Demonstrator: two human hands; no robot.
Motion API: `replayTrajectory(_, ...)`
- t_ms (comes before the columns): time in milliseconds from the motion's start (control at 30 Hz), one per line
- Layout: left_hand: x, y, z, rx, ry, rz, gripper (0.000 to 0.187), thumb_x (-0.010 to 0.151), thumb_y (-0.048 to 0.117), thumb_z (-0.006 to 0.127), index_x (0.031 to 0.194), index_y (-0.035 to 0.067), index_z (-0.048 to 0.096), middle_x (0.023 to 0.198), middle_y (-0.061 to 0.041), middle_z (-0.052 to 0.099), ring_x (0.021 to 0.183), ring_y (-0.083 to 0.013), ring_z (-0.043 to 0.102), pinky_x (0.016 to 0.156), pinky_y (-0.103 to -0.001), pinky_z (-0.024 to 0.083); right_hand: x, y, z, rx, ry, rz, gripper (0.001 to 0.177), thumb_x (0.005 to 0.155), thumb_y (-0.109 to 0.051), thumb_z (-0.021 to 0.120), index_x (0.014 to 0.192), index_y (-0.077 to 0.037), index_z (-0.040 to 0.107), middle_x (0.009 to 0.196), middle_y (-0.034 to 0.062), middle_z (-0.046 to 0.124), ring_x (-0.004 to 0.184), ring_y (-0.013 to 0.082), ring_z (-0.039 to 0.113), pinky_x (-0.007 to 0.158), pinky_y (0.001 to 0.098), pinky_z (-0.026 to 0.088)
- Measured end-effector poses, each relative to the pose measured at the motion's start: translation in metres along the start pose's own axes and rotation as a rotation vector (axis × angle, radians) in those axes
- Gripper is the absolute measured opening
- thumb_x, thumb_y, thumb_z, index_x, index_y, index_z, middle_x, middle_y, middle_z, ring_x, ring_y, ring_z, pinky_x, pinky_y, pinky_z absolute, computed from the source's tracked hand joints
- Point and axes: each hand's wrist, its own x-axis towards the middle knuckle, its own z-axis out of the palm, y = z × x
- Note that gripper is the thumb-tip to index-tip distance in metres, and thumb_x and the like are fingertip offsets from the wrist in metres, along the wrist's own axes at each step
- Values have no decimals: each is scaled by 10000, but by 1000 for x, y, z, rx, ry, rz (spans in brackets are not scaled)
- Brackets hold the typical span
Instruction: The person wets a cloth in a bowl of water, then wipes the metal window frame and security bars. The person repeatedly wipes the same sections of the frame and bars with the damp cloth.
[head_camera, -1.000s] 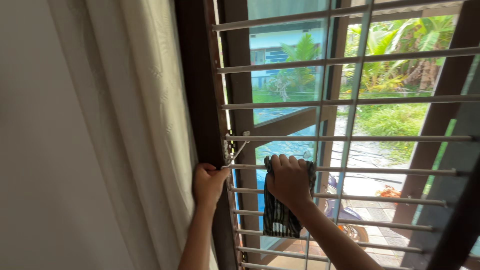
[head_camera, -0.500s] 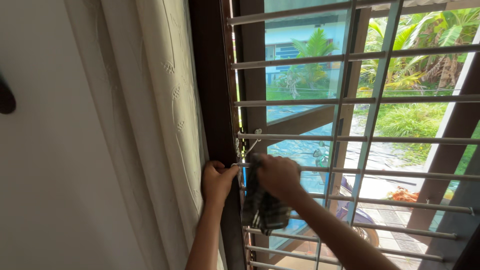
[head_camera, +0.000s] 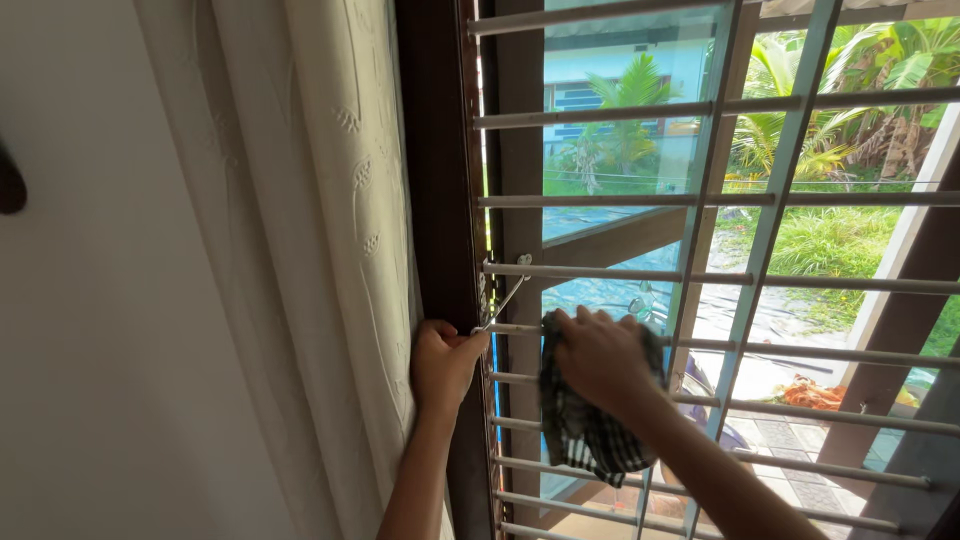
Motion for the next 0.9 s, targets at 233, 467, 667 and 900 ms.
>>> replayTrajectory(233, 4, -3, 5, -45, 41, 43, 495, 644, 270, 853, 993, 28, 598, 749, -71, 705, 669, -199, 664, 653, -344, 541, 33, -62, 25, 71, 121, -64, 300, 920, -322, 535, 1142, -135, 611, 996, 108, 662, 1003, 307, 663, 874, 578, 420)
replayTrajectory(467, 2, -6, 8, -100, 76, 22, 532, 635, 266, 884, 1018, 33, 596, 758, -61, 706, 670, -182, 667, 638, -333, 541, 25, -51, 17, 37, 111, -134, 283, 940, -315, 573, 1161, -139, 591, 1016, 89, 637, 985, 303, 648, 871, 516, 447)
replayTrajectory(667, 14, -22, 13, -138, 45, 53, 579, 621, 285, 920, 1023, 21, 598, 779, -65, 705, 691, -181, 671, 644, -323, 546, 20, -45, 26, 7, 147, -124, 309, 914, -303, 597, 1171, -131, 580, 1006, 89, 629, 984, 300, 647, 880, 501, 458)
replayTrajectory(900, 13, -24, 11, -131, 48, 94, 558, 630, 284, 905, 1017, 24, 598, 774, -70, 717, 701, -180, 672, 670, -327, 547, -2, -11, 14, -5, 246, 0, 327, 877, -384, 621, 1091, -141, 664, 922, 73, 673, 938, 257, 662, 947, 551, 429)
